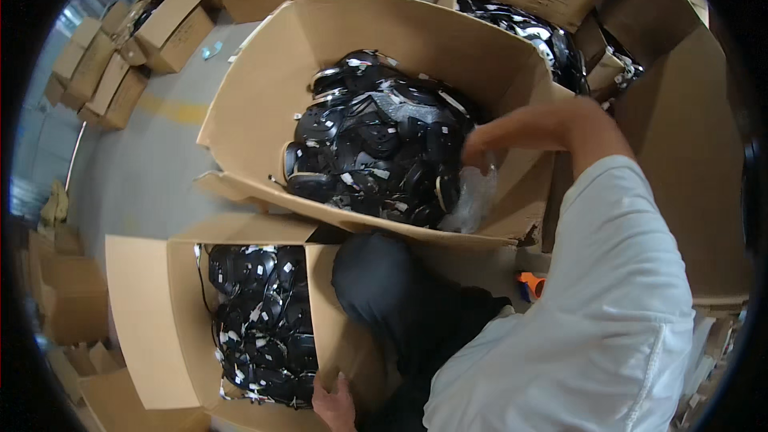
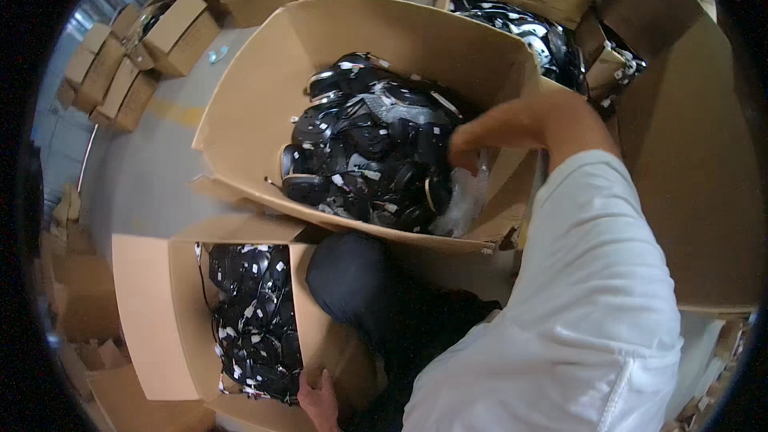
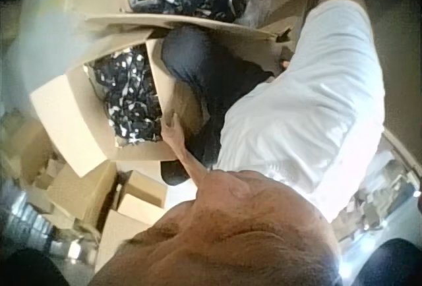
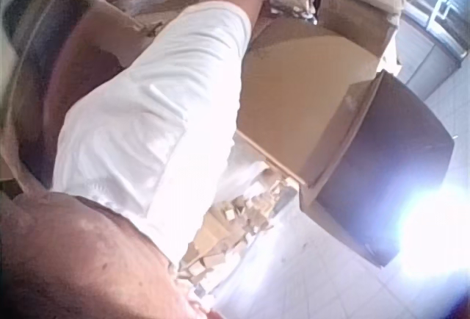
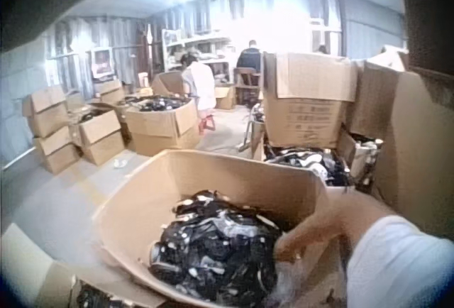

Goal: The person transfers black electronic components by hand from a large cardboard shipping box into smaller cardboard boxes, organizing them on the floor.

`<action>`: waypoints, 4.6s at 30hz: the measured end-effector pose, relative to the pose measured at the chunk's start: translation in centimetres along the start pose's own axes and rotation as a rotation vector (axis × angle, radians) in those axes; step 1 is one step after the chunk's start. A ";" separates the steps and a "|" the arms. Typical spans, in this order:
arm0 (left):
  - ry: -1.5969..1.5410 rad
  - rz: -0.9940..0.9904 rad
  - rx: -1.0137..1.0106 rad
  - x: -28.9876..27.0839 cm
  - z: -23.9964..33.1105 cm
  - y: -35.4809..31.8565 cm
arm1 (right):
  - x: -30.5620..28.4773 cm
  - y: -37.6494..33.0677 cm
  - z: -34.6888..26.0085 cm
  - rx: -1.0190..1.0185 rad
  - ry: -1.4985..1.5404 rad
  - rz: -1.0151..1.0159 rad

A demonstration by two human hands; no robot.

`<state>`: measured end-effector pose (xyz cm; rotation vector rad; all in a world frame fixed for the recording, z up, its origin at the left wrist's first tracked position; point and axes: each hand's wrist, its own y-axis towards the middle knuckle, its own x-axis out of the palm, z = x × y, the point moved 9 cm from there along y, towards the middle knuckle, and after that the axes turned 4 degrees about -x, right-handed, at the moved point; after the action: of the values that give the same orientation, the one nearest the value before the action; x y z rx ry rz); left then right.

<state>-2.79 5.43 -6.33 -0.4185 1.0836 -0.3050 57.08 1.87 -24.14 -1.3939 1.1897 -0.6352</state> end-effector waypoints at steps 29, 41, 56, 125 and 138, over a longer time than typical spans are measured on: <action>-0.200 0.296 0.372 0.5 -2.8 -0.6 | -9.2 -24.0 0.5 0.128 0.606 0.924; 0.017 0.201 0.159 -0.8 0.9 -1.8 | -14.5 -8.9 -1.8 0.252 0.058 1.184; -0.449 0.470 0.626 -10.4 13.2 -0.2 | -27.8 -45.4 -17.1 -0.110 0.207 2.019; -0.022 -0.437 0.258 1.1 -2.3 3.4 | -41.2 -19.5 -3.5 0.065 0.416 1.610; -0.023 -0.381 0.124 2.3 -1.1 3.5 | -26.1 -2.5 1.7 0.055 0.562 1.315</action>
<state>-2.67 7.24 -10.26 -0.5154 0.9524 -0.6998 50.40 25.82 -15.57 -0.1432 2.1476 -0.0695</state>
